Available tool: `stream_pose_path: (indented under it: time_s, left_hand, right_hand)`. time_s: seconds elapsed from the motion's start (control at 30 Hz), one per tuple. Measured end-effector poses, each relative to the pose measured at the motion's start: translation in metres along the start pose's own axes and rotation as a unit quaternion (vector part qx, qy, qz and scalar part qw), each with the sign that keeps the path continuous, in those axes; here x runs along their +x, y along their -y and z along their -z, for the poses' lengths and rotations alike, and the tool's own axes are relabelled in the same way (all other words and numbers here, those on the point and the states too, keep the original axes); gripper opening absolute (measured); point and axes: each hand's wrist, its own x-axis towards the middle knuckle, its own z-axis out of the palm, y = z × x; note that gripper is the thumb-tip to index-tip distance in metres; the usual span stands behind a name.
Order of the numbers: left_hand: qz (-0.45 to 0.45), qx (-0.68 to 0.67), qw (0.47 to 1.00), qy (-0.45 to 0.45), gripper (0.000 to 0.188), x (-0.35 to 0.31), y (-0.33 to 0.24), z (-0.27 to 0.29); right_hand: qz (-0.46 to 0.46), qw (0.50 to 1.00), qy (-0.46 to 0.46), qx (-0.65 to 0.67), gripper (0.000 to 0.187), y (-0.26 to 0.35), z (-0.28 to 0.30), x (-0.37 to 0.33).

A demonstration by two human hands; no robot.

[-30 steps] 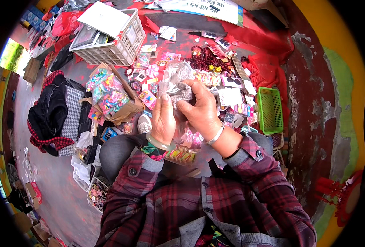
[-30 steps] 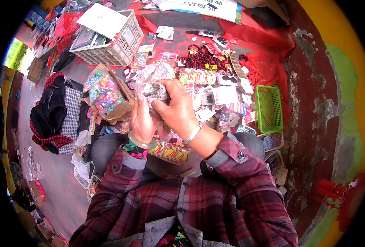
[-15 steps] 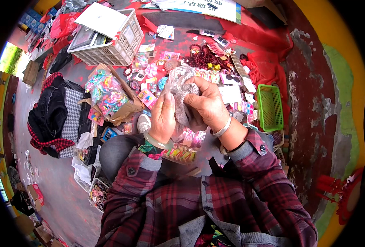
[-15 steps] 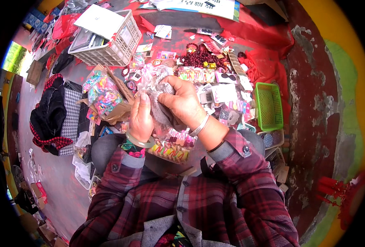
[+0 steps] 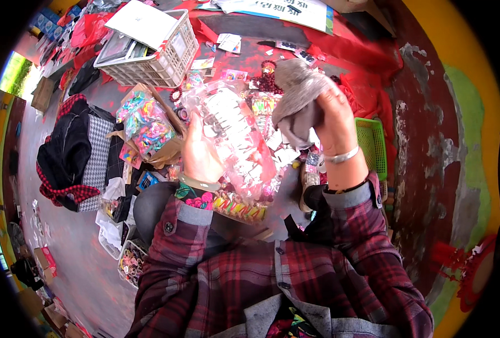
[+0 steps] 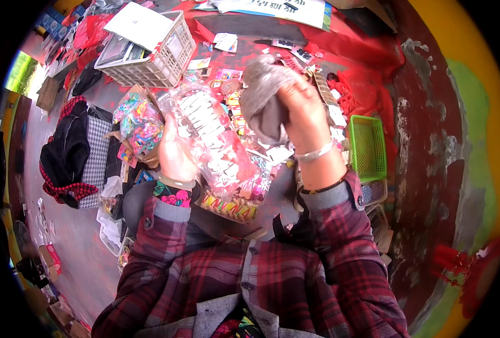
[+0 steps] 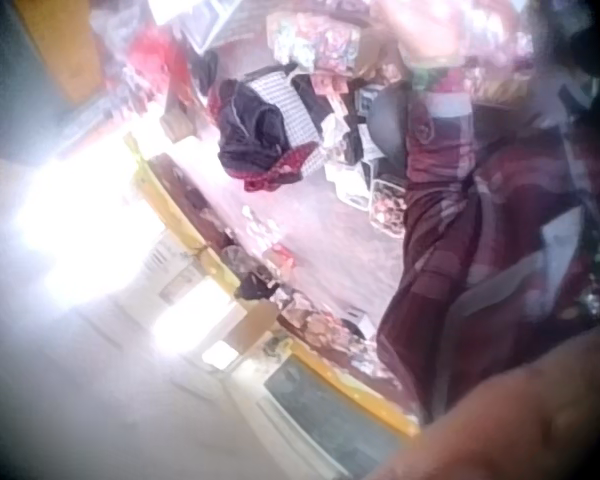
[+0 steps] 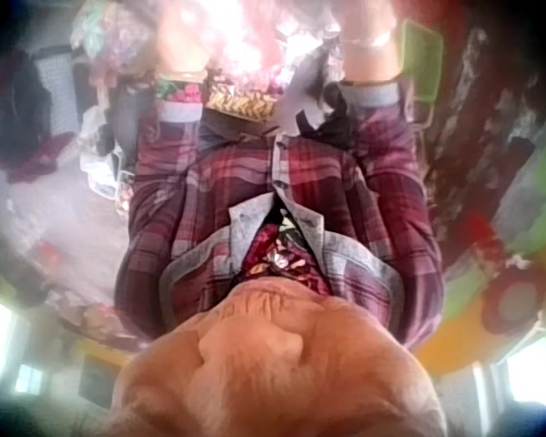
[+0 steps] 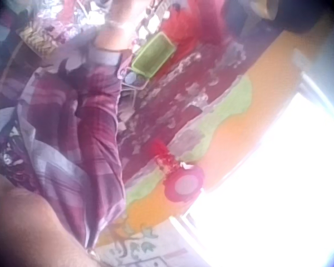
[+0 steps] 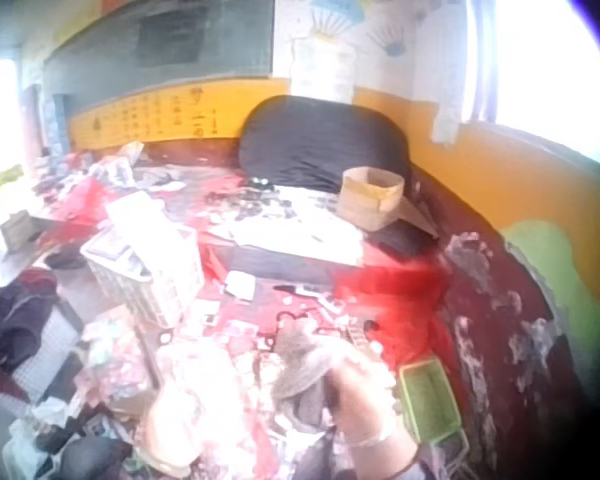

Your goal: The person sits at a cluttered table and sorts through various small items, including hair accessories and packaged goods. They pick up items, wipe them with a cloth, and place them into a clear plastic bag.

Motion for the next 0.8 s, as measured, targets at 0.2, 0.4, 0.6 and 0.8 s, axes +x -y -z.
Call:
stream_pose_path:
  time_s: [0.2, 0.4, 0.6, 0.8]
  left_hand:
    - [-0.025, 0.038, 0.994, -0.104, 0.049, -0.002, -0.005, -0.013]
    - [-0.006, 0.089, 0.995, -0.034, 0.055, -0.004, 0.010, -0.008]
    - [0.022, 0.139, 0.987, 0.077, 0.063, -0.006, 0.011, -0.017]
    - [0.121, 0.268, 0.928, 0.227, 0.061, -0.014, 0.037, -0.001]
  right_hand:
    - [0.142, 0.808, 0.183, -0.542, 0.051, -0.053, -0.054, -0.038]
    - [0.144, 0.684, 0.185, -0.691, 0.065, -0.070, -0.063, -0.044]
    - [0.166, 0.705, 0.079, -0.685, 0.060, -0.060, -0.071, -0.038]
    - [0.153, 0.737, -0.073, -0.654, 0.038, -0.063, -0.019, 0.005]
